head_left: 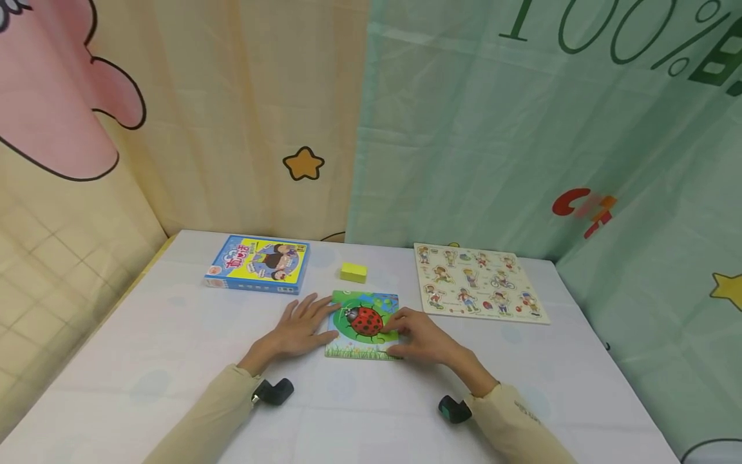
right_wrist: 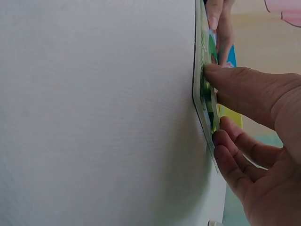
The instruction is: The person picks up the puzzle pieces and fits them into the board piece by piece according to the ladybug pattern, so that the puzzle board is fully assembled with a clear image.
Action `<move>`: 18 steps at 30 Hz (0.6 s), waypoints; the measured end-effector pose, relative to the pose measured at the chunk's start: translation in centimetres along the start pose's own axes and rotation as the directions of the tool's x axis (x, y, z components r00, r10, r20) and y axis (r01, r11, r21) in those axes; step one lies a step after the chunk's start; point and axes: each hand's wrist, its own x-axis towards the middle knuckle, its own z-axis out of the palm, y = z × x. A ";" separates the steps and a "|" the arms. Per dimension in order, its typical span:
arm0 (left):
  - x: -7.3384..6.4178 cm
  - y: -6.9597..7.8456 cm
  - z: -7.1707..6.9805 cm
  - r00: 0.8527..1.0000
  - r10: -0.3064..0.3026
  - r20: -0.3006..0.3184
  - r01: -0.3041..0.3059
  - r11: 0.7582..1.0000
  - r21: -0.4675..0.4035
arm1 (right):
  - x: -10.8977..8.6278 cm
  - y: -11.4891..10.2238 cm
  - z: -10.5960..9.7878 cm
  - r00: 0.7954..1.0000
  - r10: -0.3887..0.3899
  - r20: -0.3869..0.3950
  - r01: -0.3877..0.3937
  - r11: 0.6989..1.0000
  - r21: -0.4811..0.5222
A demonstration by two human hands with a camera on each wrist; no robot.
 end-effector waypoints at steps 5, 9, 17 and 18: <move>0.1 -0.2 0.3 1.000 0.016 -0.018 -0.016 1.000 -0.011 | 0.2 -0.4 -0.3 0.999 0.000 0.038 0.001 1.000 -0.011; 0.1 -0.6 0.7 0.998 0.044 -0.038 -0.045 0.999 -0.022 | 0.4 -0.7 -0.4 0.999 0.004 0.054 -0.003 1.000 -0.021; 0.1 -0.5 0.4 1.000 0.024 -0.015 -0.024 0.999 -0.023 | 0.6 -0.9 -0.3 0.999 0.002 0.048 -0.001 1.000 -0.029; 0.1 -0.4 0.3 1.000 0.020 -0.009 -0.020 1.000 -0.018 | 0.6 -0.8 -0.2 0.999 0.004 0.050 -0.003 1.000 -0.022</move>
